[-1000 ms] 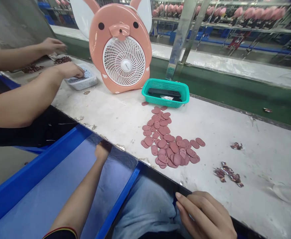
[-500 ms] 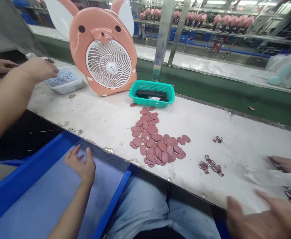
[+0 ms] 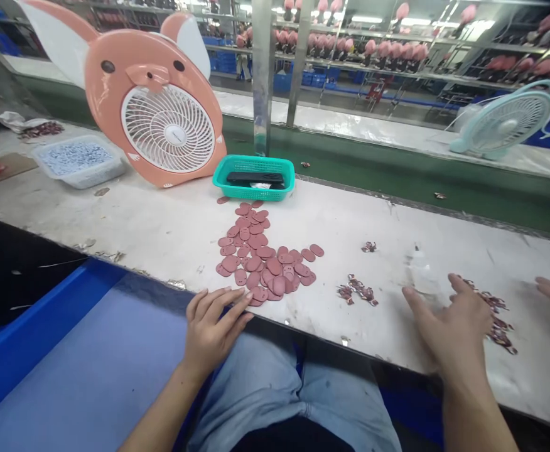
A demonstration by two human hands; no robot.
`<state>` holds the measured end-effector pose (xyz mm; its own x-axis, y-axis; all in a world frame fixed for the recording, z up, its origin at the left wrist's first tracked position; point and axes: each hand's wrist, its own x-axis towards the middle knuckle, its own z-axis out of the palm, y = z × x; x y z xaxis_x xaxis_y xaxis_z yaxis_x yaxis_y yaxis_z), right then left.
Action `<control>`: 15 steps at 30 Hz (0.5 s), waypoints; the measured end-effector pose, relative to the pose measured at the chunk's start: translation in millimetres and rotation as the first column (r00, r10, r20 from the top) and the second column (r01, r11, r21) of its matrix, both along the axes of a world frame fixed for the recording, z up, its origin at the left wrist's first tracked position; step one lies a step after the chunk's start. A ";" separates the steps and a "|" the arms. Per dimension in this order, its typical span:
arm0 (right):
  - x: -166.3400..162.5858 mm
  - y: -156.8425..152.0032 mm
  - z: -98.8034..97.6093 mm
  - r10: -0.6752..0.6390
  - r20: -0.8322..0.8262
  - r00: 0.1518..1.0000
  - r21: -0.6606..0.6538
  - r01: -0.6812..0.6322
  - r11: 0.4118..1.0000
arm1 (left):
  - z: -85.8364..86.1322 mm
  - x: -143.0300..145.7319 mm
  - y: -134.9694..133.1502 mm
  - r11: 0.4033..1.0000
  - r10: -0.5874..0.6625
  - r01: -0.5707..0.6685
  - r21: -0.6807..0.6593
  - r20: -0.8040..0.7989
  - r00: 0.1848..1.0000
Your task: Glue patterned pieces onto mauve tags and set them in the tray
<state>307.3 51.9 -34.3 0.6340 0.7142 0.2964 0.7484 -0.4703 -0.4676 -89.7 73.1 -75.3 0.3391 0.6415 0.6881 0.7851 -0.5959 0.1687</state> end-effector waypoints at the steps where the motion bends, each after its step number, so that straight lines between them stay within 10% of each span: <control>1: 7.2 4.6 2.9 0.012 0.033 0.999 -0.053 -0.010 0.999 | -0.9 -1.4 0.0 1.000 -0.014 0.014 0.015 0.008 1.000; 8: 38.3 29.1 11.9 0.076 -0.043 0.996 -0.225 -0.084 0.971 | 4.0 -6.2 6.3 0.996 -0.094 0.094 0.012 0.062 0.994; 15: 16.3 18.0 15.3 0.082 -0.236 0.968 -0.092 -0.106 0.990 | 36.0 13.4 12.8 0.980 -0.053 0.059 -0.190 0.037 0.998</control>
<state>323.6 69.9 -19.0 0.6051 0.7930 0.0712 0.6691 -0.4580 -0.5853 -76.3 85.9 -39.3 0.3579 0.7429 0.5658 0.7439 -0.5930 0.3081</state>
